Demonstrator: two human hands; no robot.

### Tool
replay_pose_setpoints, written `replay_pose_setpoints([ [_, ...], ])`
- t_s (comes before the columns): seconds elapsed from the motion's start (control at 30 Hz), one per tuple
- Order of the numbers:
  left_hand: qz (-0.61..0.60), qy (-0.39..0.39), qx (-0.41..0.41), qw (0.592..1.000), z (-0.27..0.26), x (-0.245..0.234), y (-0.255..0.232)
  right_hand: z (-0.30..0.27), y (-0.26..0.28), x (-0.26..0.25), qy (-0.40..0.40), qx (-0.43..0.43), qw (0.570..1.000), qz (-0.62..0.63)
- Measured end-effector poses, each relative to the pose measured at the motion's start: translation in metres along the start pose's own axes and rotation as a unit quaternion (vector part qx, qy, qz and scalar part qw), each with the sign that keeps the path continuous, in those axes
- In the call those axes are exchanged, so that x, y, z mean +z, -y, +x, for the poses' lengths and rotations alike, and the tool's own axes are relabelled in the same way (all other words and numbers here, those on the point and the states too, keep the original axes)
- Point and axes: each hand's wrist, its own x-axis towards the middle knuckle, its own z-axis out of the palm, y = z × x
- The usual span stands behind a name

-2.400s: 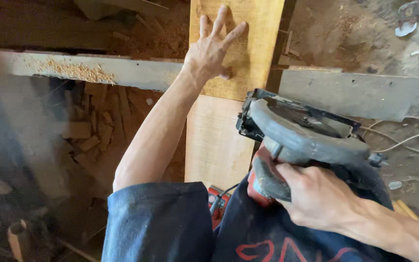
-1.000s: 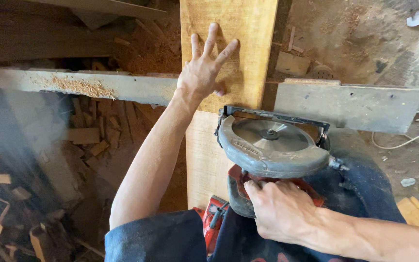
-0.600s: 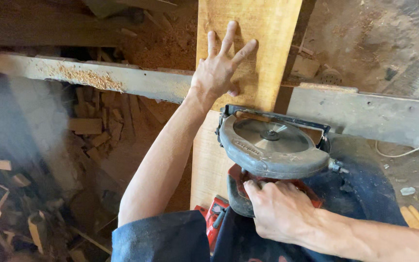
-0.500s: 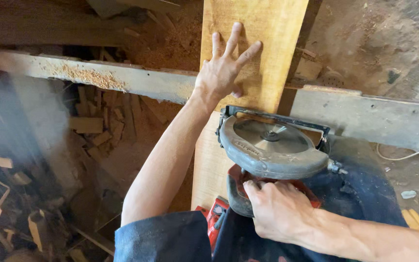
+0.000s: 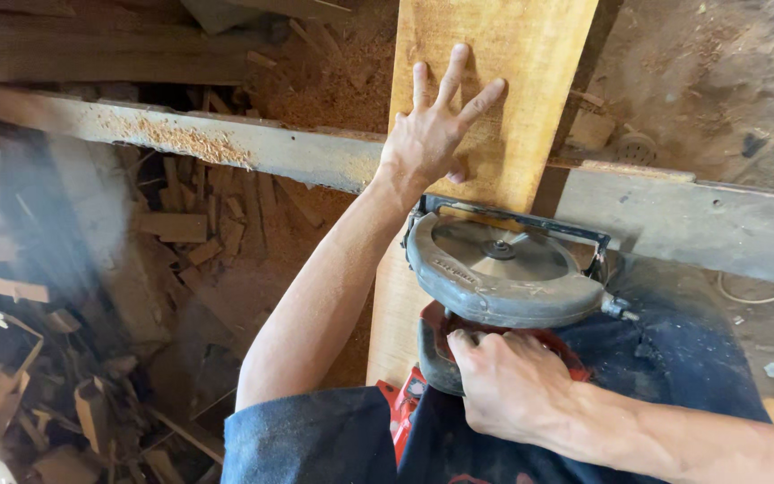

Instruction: The person uses a circular saw to cut a long wooden plank into shorter pieces. They repeatedly position the plank, make a cut, and then move the cut piece aside to prepare for the next cut.

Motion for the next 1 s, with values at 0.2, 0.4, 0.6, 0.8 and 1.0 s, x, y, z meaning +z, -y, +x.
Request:
replay_pose_setpoints([
  [0.2, 0.017, 0.011, 0.002, 1.000, 0.001, 0.004, 0.001, 0.006, 0.007, 0.000, 0.009, 0.014, 1.000, 0.014],
  [0.4, 0.021, 0.008, 0.003, 1.000, 0.002, 0.008, 0.003, 0.012, 0.011, -0.001, -0.004, -0.004, 1.000, 0.017],
  [0.6, 0.011, -0.005, 0.002, 1.000, 0.004, 0.013, 0.004, 0.014, 0.011, 0.003, -0.059, -0.042, 0.997, 0.032],
  [0.8, 0.014, -0.022, 0.003, 1.000, 0.003, 0.016, 0.004, 0.018, 0.013, 0.003, -0.027, -0.017, 0.999, 0.022],
  [1.0, 0.006, -0.022, 0.015, 1.000, 0.002, 0.013, 0.007, 0.025, 0.018, 0.004, -0.047, -0.032, 0.998, 0.020],
])
